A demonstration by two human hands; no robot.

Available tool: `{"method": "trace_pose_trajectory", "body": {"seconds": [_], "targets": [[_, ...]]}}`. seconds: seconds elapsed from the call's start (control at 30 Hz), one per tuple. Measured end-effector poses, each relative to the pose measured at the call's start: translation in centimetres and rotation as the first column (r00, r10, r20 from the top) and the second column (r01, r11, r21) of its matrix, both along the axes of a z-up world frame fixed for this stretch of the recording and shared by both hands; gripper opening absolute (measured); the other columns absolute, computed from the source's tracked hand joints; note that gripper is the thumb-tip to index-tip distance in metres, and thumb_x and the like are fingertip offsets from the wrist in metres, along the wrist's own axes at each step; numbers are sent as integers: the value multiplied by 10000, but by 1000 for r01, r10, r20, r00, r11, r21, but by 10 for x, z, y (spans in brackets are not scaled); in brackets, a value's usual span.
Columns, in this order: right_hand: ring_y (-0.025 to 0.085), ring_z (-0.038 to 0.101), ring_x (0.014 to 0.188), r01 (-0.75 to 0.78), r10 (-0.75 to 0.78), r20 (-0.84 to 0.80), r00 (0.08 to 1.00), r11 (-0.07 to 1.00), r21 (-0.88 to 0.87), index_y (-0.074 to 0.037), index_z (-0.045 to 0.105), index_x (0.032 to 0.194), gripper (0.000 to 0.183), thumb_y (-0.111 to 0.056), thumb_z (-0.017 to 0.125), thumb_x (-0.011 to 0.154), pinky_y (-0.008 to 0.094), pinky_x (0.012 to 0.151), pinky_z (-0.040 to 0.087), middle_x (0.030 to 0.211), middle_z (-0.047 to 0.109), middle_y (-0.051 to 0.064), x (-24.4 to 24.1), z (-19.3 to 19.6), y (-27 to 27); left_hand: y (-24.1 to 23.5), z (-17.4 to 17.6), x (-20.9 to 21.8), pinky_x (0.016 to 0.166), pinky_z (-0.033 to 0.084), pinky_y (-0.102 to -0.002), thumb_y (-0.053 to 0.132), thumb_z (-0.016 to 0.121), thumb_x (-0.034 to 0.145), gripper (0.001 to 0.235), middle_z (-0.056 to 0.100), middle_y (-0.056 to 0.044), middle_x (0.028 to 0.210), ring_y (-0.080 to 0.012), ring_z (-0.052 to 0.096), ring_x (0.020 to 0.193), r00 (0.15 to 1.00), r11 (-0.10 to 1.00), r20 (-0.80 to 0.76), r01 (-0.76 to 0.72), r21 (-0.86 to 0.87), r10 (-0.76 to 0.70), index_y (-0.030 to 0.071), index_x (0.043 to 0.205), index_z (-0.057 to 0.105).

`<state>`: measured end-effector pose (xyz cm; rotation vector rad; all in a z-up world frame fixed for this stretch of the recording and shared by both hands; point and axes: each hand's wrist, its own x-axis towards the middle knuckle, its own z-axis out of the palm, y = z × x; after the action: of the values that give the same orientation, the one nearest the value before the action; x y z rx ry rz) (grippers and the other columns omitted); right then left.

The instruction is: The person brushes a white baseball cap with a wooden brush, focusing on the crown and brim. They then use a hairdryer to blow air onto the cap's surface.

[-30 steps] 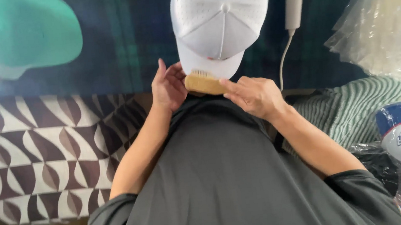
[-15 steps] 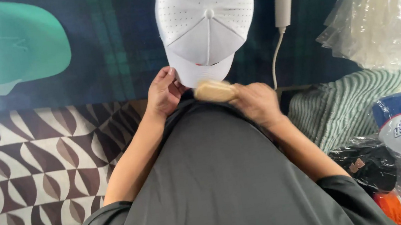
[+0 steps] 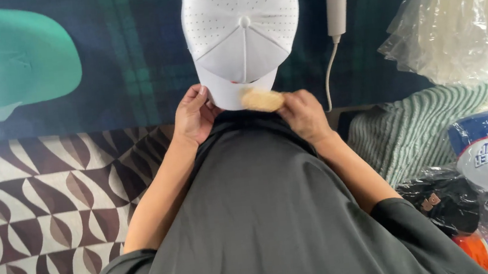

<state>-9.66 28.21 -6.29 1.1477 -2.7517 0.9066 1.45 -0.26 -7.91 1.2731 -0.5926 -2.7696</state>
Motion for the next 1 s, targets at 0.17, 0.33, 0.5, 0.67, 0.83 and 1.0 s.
{"method": "trace_pose_trajectory", "body": {"seconds": [0.17, 0.33, 0.5, 0.67, 0.83, 1.0], "targets": [[326, 651, 738, 183, -183, -73, 980, 983, -15, -111, 676, 1047, 141, -231, 719, 986, 421, 632, 535, 846, 618, 82, -18, 24, 26, 3, 1, 7, 675, 662, -430, 162, 688, 977, 60, 755, -105, 850, -272, 756, 740, 999, 1000, 33, -26, -6, 26, 111, 946, 680], [273, 576, 740, -220, 206, -189, 960, 974, -52, -183, 768, 1054, 204, -313, 796, 899, 389, 680, 472, 872, 577, 39, -39, 94, -41, 7, -11, 1, 661, 645, -416, 177, 654, 1005, 83, 743, -111, 844, -276, 748, 711, 998, 1000, 62, 1, -22, 1, 100, 983, 677], [283, 550, 813, -218, 234, -399, 886, 972, 87, -246, 796, 1069, 242, -254, 877, 841, 417, 722, 438, 932, 576, 43, -101, 81, 3, 7, -13, 2, 649, 648, -406, 149, 631, 1016, 75, 723, -92, 812, -248, 719, 678, 999, 999, 36, -5, -53, 7, 102, 970, 667], [322, 563, 774, -133, 141, -260, 955, 990, 48, -114, 771, 1153, 278, -221, 838, 906, 427, 696, 457, 904, 555, 85, -95, 64, 45, 3, -10, 1, 670, 658, -414, 170, 677, 989, 68, 742, -103, 837, -261, 744, 713, 1000, 998, 20, -2, -60, 3, 108, 960, 675], [296, 566, 792, -298, 296, -299, 907, 954, 38, -186, 785, 1100, 212, -324, 771, 939, 431, 737, 452, 889, 563, 52, -104, 82, 8, 2, -10, -1, 668, 657, -412, 178, 666, 995, 80, 738, -85, 828, -264, 747, 720, 999, 999, 29, 29, -40, -27, 113, 948, 667], [315, 543, 744, 22, -17, -389, 921, 1000, 8, -24, 727, 1252, 279, -231, 717, 1065, 413, 700, 438, 893, 511, 99, -119, 72, 70, -4, -7, -1, 661, 662, -407, 186, 695, 979, 83, 741, -99, 819, -264, 742, 705, 998, 996, 27, 63, -68, -61, 118, 936, 674]]}}
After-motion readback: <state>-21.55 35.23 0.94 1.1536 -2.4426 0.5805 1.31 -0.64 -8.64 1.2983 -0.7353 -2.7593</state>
